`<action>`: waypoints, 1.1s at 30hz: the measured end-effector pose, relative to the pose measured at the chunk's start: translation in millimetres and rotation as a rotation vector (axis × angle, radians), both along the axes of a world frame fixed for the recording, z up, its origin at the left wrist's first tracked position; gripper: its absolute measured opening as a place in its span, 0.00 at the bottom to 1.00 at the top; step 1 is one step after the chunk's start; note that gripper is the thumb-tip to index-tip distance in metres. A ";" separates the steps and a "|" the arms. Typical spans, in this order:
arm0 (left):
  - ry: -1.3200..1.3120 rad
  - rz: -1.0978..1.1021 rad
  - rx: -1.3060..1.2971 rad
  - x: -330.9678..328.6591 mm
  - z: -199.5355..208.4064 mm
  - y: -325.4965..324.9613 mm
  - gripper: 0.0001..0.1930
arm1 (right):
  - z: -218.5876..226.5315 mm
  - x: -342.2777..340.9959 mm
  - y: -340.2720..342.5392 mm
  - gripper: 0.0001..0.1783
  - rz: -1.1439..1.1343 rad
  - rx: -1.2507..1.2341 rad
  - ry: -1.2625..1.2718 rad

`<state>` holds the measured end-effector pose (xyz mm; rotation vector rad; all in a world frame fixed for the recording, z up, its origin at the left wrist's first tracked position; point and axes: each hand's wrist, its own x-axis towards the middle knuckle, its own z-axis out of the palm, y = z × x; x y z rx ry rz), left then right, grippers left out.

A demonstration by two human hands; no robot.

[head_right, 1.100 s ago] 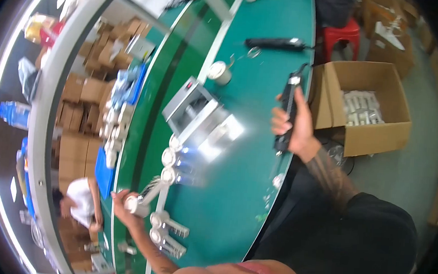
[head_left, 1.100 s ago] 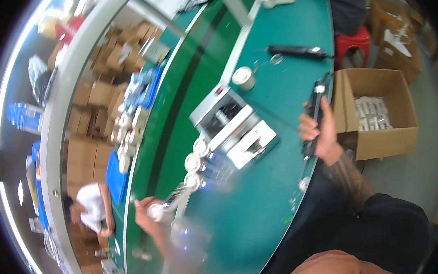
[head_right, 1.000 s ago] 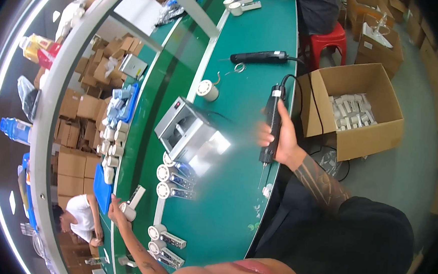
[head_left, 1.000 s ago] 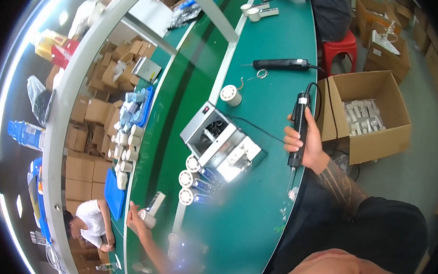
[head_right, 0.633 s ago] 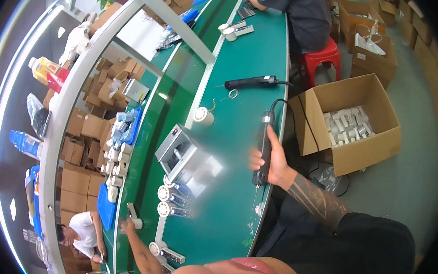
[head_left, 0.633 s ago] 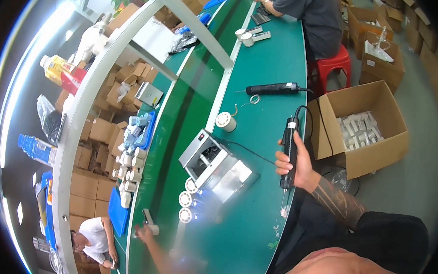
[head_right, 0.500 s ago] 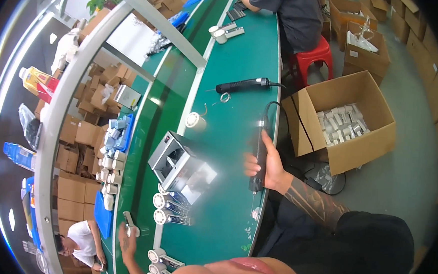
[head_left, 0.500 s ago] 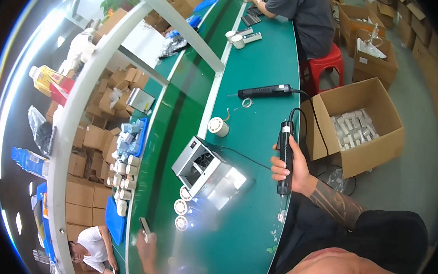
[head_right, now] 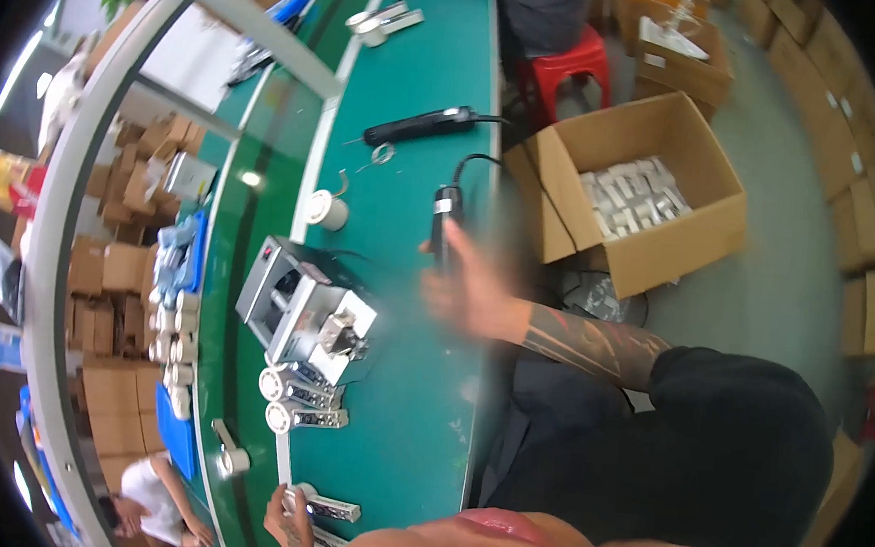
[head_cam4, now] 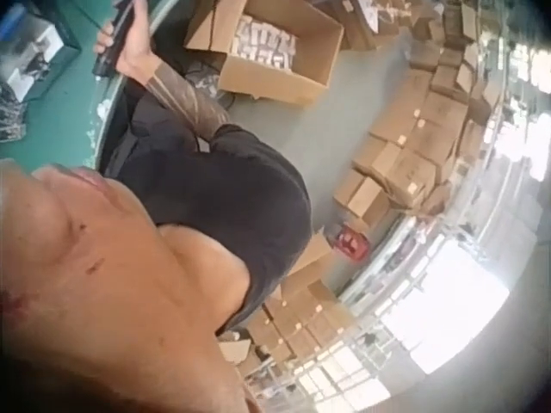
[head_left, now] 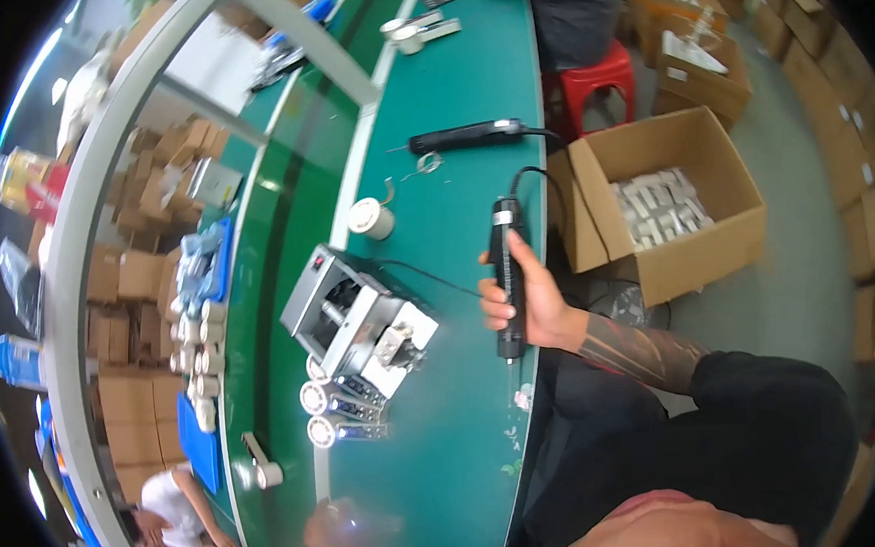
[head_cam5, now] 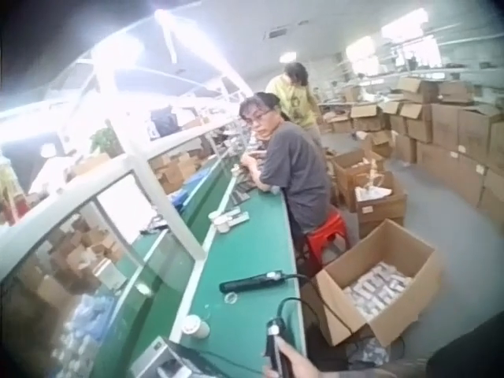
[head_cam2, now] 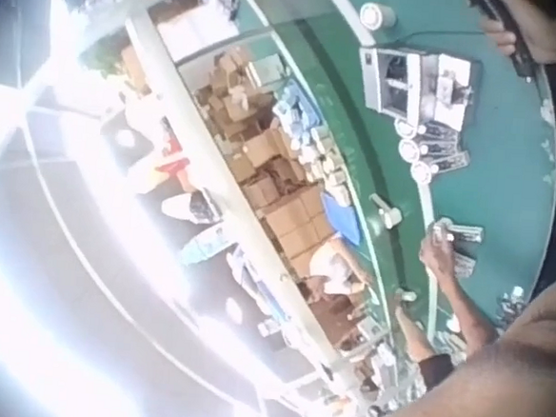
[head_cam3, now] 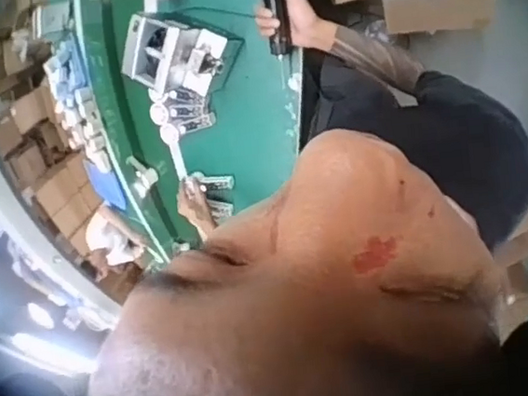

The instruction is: Assembling electronic smoke detectors or sensors on a production line using an electric screwdriver.

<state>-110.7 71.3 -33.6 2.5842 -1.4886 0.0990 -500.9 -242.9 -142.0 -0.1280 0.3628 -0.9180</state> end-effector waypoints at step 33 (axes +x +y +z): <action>1.298 -0.236 -0.851 -135.4 -104.9 -61.5 0.29 | 15.4 68.6 16.0 0.36 -0.594 -0.368 0.372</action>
